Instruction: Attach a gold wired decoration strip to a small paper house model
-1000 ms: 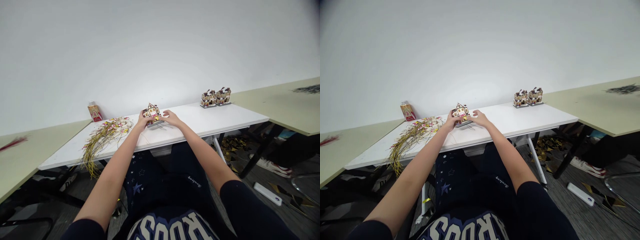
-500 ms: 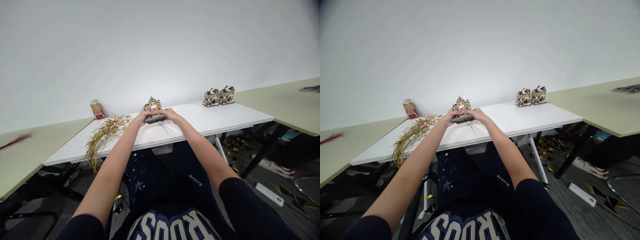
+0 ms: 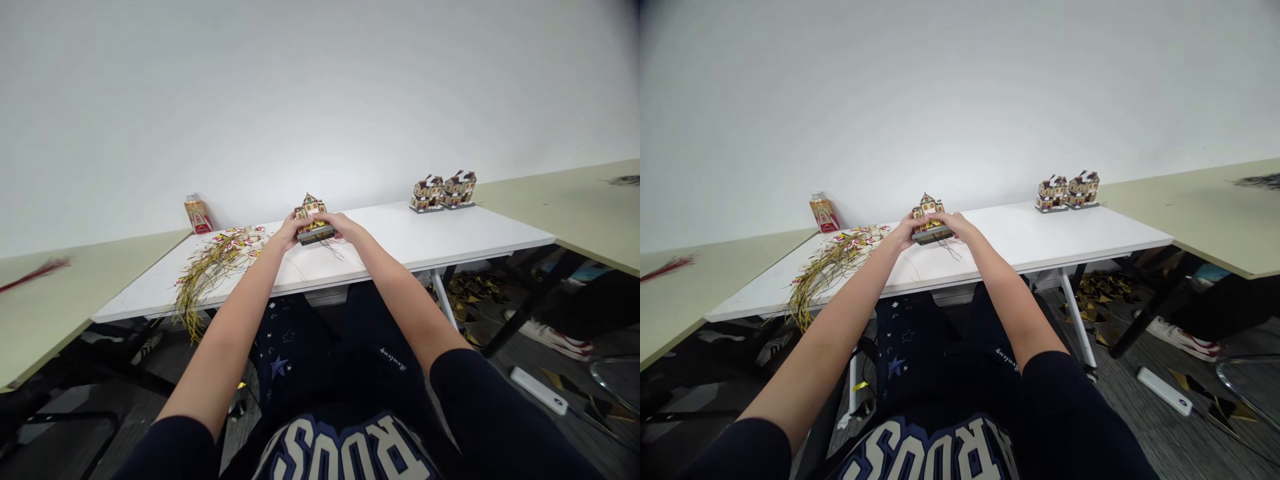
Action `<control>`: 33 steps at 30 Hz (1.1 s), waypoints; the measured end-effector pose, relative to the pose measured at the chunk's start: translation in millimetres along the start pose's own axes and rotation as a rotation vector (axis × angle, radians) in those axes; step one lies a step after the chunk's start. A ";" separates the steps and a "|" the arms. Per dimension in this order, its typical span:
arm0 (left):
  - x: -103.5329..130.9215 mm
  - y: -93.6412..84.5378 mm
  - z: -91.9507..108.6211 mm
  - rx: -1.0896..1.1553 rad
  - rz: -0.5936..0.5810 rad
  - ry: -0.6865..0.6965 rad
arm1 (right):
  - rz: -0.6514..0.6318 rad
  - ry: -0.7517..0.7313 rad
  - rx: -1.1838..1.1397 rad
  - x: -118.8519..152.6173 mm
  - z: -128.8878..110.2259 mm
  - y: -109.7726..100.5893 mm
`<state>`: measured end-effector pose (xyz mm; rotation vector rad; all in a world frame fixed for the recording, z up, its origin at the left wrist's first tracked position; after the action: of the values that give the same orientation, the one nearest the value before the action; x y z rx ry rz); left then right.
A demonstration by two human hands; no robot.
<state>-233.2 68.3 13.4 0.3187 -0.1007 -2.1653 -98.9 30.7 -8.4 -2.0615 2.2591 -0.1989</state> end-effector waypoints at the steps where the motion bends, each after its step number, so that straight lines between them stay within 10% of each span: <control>1: 0.0 -2.4 -0.8 0.009 0.011 0.002 | 0.006 0.007 0.001 -1.1 0.0 0.0; 12: 6.3 -12.5 12.5 0.066 0.120 0.099 | -0.056 -0.021 -0.073 15.5 -18.9 7.0; 17: 8.1 -13.1 14.5 0.290 0.118 -0.182 | -0.163 -0.022 -0.195 33.2 -37.2 3.9; 33: 25.3 -24.6 24.7 0.523 0.332 -0.261 | 0.020 -0.275 0.164 59.6 -72.3 10.2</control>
<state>-273.1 60.8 27.7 0.2865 -0.8189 -1.8112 -124.9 -24.5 63.3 -1.8559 2.0282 -0.0899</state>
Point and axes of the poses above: each hand's wrist, its own x-axis away from the middle knuckle, its own y-axis out of the palm, z = x × y, the point moved 9 cm from there along -x, towards the middle knuckle, and after that the axes turned 3 degrees about -z, right-handed, at the moved point
